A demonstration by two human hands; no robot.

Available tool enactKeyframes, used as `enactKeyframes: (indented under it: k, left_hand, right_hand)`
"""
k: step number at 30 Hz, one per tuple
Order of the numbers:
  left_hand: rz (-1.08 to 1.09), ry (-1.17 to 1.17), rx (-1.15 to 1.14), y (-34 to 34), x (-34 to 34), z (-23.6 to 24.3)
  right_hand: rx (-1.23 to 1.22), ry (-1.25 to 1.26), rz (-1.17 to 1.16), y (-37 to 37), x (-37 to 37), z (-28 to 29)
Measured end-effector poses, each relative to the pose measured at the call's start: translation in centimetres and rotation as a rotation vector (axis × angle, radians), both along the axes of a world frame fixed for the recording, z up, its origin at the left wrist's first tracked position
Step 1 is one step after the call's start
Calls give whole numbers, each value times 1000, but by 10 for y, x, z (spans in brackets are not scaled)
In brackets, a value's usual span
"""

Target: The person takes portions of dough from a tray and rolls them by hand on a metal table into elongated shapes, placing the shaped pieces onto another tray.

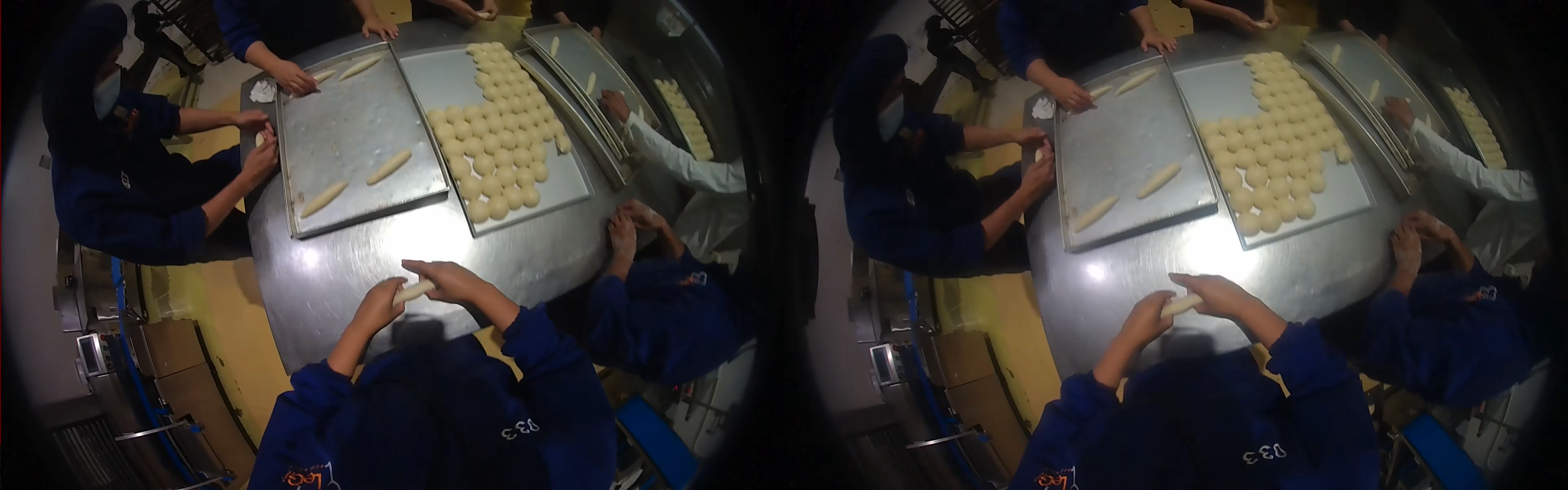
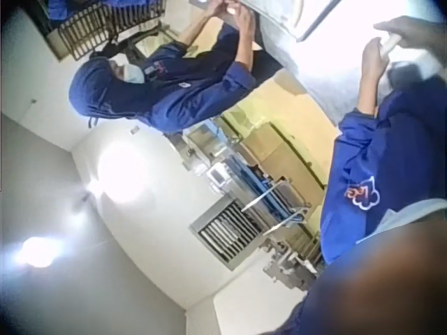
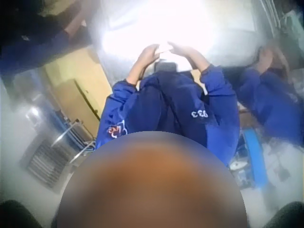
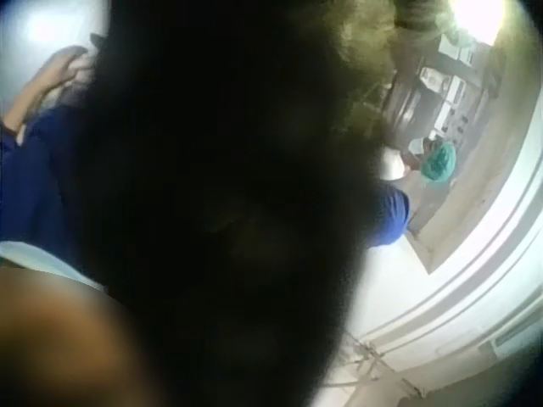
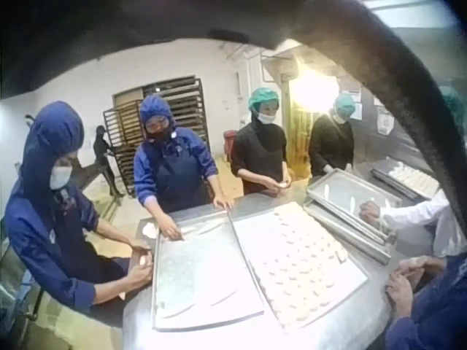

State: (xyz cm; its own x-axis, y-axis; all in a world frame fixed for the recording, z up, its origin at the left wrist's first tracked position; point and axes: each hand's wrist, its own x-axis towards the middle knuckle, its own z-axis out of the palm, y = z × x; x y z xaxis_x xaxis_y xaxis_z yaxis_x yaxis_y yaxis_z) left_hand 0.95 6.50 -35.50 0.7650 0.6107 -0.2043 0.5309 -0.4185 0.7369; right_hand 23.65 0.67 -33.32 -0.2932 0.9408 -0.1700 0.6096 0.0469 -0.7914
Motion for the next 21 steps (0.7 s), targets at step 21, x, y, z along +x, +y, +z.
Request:
enactKeyframes:
  k: [21]
  left_hand:
    - [161, -199, 302, 312, 39, 9]
  right_hand:
    - [392, 17, -88, 311, 66, -17]
